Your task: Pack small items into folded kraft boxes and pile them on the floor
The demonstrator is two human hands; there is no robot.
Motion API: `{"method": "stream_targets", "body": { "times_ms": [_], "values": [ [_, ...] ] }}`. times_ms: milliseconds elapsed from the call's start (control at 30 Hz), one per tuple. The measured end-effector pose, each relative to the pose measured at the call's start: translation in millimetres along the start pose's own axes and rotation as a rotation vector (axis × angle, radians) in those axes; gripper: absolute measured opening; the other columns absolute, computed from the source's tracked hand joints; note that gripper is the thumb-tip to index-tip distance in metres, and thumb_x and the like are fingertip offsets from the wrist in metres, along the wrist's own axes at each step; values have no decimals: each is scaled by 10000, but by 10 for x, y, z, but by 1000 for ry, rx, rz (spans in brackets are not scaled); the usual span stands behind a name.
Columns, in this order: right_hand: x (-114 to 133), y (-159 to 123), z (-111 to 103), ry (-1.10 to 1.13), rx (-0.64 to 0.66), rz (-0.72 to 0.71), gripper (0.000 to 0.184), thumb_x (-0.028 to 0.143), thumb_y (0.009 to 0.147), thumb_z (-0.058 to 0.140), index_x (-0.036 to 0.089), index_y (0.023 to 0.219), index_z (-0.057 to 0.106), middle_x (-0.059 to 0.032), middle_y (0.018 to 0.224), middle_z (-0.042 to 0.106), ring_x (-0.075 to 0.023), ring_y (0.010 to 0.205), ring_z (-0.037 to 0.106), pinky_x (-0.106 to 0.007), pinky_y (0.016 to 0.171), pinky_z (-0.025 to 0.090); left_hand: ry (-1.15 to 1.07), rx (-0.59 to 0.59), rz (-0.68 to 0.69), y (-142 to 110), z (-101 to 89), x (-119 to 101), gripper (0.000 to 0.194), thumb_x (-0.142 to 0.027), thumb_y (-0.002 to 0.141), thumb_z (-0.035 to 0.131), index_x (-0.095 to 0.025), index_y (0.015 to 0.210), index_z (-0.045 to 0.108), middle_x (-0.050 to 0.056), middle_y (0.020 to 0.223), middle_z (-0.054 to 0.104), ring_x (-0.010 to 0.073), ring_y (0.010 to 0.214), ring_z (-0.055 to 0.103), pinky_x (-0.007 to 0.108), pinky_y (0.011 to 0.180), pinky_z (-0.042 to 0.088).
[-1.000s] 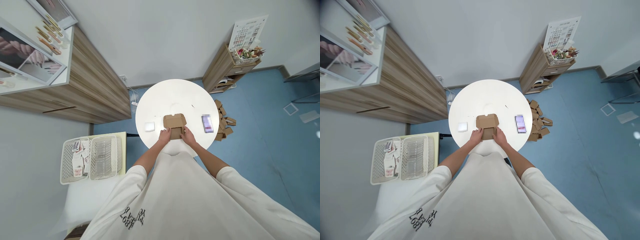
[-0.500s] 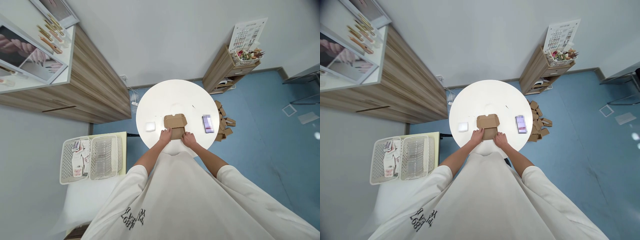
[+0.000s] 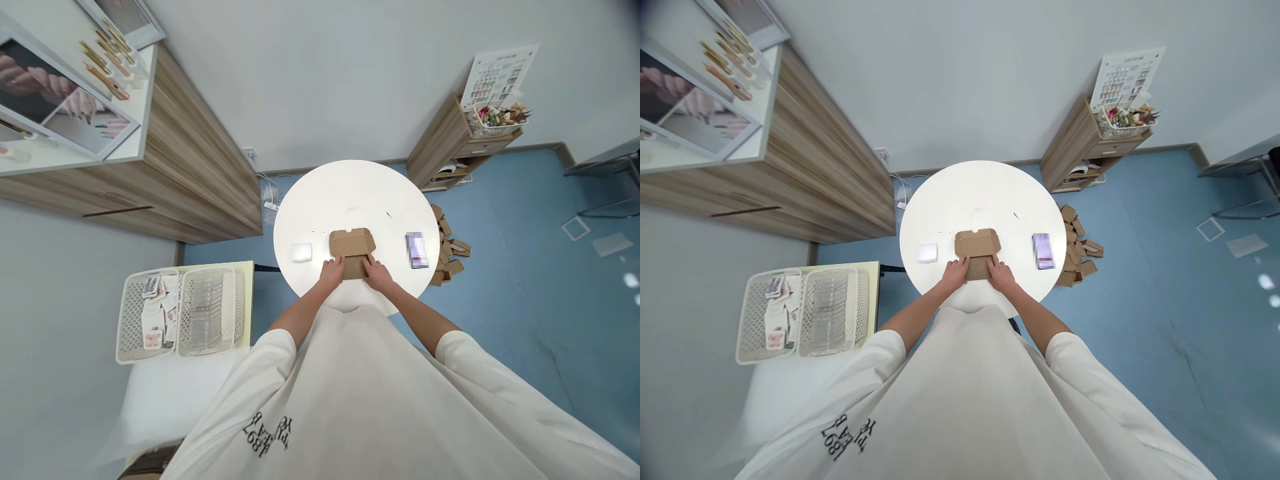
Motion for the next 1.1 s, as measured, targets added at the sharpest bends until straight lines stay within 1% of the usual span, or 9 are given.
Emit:
{"method": "stream_targets", "body": {
  "times_ms": [200,300,367,467,600,667,733,867,1100],
  "values": [
    [-2,74,-40,-24,-3,28,887,261,858,658,216,1569,129,-184,1573,277,-302,1116,547,-381,897,452,-55,-19,-9,-51,10,-3,929,-216,762,775,-240,1546,278,182,1480,410,312,1109,601,404,927,402],
    [13,118,-45,-57,16,34,901,255,840,677,196,1565,144,-192,1536,309,-297,1079,561,-377,868,465,-138,-67,3,-111,6,33,852,-243,806,727,-235,1539,292,172,1514,387,298,1114,598,405,940,415],
    [22,147,-49,-69,29,37,889,258,833,691,201,1555,174,-191,1513,324,-297,1073,565,-378,865,467,-216,-138,-16,-167,-26,134,724,-292,889,637,-233,1531,307,161,1533,375,292,1159,580,402,962,421],
    [31,170,-57,-76,35,37,870,273,832,704,213,1542,206,-186,1495,336,-301,1081,566,-379,876,464,-328,-260,-171,-269,-91,481,535,-311,986,471,-221,1501,358,157,1510,413,290,1249,532,395,999,423],
    [41,161,-61,-73,35,42,873,269,835,704,222,1547,201,-183,1503,330,-300,1080,567,-381,879,463,-423,-396,-577,-406,-142,1159,449,-346,997,448,-184,1415,438,192,1433,473,334,1286,501,444,1026,423],
    [46,150,-61,-68,33,49,882,260,839,698,225,1556,185,-186,1510,323,-299,1079,568,-381,879,461,-497,-394,-781,-443,-108,1448,439,-389,978,490,-174,1359,465,205,1383,502,360,1267,516,464,992,448],
    [51,142,-62,-68,33,56,885,249,844,689,223,1562,173,-190,1520,315,-295,1071,570,-379,872,461,-597,-341,-916,-436,-40,1633,459,-454,956,525,-165,1310,482,219,1350,520,381,1233,544,480,950,471],
    [56,140,-66,-72,34,62,899,243,841,689,221,1567,161,-192,1533,303,-296,1073,569,-379,865,463,-784,-254,-1023,-369,90,1746,557,-553,891,600,-155,1265,492,224,1317,551,386,1173,589,474,903,498],
    [49,167,-43,-72,49,59,891,256,844,682,228,1568,162,-185,1553,286,-308,1096,554,-392,881,467,-896,-307,-1031,-292,172,1725,477,-403,822,731,-167,1186,534,179,1249,602,302,1105,629,386,882,513]
  ]
}}
Point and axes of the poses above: each hand's wrist, its own y-axis towards the middle knuckle, its own z-axis out of the palm, x = y × z, the point moved 5 cm from there along y, towards the middle knuckle
